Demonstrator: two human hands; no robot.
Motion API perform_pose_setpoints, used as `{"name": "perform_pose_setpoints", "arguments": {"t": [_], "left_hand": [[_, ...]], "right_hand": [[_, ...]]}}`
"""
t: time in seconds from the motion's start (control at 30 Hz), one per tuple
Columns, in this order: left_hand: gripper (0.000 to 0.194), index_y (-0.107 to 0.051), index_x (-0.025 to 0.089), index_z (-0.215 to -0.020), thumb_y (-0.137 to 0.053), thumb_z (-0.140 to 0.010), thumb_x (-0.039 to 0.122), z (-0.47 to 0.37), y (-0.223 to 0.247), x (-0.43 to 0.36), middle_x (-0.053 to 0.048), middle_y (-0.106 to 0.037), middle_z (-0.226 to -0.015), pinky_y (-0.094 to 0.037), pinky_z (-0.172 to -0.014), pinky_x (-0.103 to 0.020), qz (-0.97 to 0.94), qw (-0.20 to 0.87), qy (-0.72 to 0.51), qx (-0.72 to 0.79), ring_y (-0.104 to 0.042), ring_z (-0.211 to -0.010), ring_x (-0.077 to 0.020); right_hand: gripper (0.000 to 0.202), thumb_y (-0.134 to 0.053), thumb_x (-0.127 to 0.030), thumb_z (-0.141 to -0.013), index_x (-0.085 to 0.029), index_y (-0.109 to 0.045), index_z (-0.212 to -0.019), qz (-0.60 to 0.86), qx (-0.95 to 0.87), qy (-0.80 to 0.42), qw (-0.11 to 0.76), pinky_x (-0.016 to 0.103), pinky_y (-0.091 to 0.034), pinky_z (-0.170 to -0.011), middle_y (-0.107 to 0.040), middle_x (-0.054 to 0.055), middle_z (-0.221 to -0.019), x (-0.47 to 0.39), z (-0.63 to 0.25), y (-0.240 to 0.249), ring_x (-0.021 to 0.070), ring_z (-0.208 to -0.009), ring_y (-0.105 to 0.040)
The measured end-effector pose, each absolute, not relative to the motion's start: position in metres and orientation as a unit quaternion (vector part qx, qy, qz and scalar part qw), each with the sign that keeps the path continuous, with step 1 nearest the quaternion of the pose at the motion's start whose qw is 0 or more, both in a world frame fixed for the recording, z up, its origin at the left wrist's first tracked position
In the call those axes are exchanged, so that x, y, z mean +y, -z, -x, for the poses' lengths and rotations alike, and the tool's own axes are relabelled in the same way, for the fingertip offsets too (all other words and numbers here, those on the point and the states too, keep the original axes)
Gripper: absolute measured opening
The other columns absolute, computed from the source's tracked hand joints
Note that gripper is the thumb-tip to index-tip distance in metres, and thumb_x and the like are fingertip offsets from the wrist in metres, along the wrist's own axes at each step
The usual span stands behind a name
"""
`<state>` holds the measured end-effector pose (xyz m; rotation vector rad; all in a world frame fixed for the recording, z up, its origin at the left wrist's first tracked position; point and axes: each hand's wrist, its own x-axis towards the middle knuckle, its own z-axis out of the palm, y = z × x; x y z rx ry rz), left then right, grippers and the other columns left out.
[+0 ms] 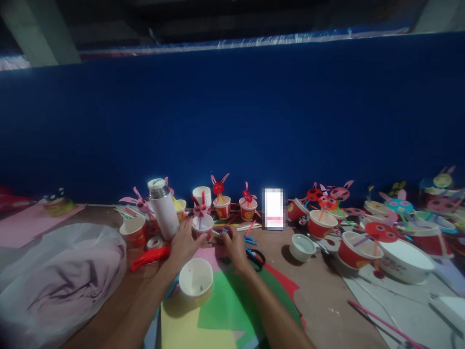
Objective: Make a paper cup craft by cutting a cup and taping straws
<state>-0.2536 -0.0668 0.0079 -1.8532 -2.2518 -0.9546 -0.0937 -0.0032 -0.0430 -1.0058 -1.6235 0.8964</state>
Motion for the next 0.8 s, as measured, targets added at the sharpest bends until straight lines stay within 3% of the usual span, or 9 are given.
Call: {"name": "perform_pose_setpoints", "arguments": {"t": [0.13, 0.27, 0.4, 0.6, 0.8], "left_hand": [[0.045, -0.043, 0.016, -0.118, -0.051, -0.077, 0.031, 0.262, -0.004, -0.081, -0.013, -0.047, -0.121, -0.033, -0.096, -0.038, 0.599, -0.004, 0.408, -0.689, -0.041, -0.116, -0.0254], [0.023, -0.059, 0.018, -0.091, -0.041, -0.082, 0.027, 0.266, 0.002, -0.096, -0.010, -0.060, -0.097, -0.038, -0.091, -0.036, 0.639, -0.088, 0.423, -0.636, -0.053, -0.098, -0.0226], [0.021, -0.066, 0.021, -0.085, -0.046, -0.079, 0.027, 0.259, 0.002, -0.103, -0.005, -0.067, -0.088, -0.044, -0.080, -0.029, 0.675, -0.176, 0.400, -0.594, -0.059, -0.084, -0.0187], [0.024, -0.067, 0.018, -0.085, -0.046, -0.078, 0.027, 0.258, 0.004, -0.097, -0.004, -0.068, -0.082, -0.045, -0.068, -0.025, 0.639, -0.280, 0.421, -0.580, -0.059, -0.074, -0.0165], [0.027, -0.064, 0.013, -0.091, -0.046, -0.075, 0.025, 0.257, 0.015, -0.084, -0.003, -0.065, -0.071, -0.043, -0.056, -0.023, 0.586, -0.414, 0.421, -0.555, -0.057, -0.061, -0.0133]], "right_hand": [[0.027, -0.044, -0.037, -0.082, -0.015, -0.056, -0.092, 0.434, -0.668, -0.331, 0.506, 0.029, -0.043, -0.067, -0.063, 0.007, -0.084, -0.007, 0.086, 0.038, 0.0193, -0.077, -0.058], [0.029, -0.041, -0.039, -0.084, -0.017, -0.059, -0.080, 0.437, -0.713, -0.282, 0.471, 0.027, -0.039, -0.063, -0.062, 0.005, -0.072, -0.016, 0.076, 0.034, 0.0177, -0.068, -0.054], [0.028, -0.045, -0.037, -0.081, -0.018, -0.063, -0.070, 0.424, -0.777, -0.233, 0.403, 0.027, -0.035, -0.059, -0.061, 0.004, -0.066, -0.024, 0.071, 0.033, 0.0174, -0.062, -0.052], [0.023, -0.048, -0.032, -0.080, -0.020, -0.067, -0.082, 0.416, -0.834, -0.155, 0.328, 0.029, -0.036, -0.068, -0.064, 0.007, -0.080, -0.026, 0.073, 0.037, 0.0204, -0.077, -0.055], [0.025, -0.047, -0.032, -0.082, -0.026, -0.067, -0.094, 0.436, -0.850, -0.088, 0.283, 0.027, -0.034, -0.063, -0.063, 0.006, -0.081, -0.025, 0.077, 0.037, 0.0193, -0.076, -0.056]]}}
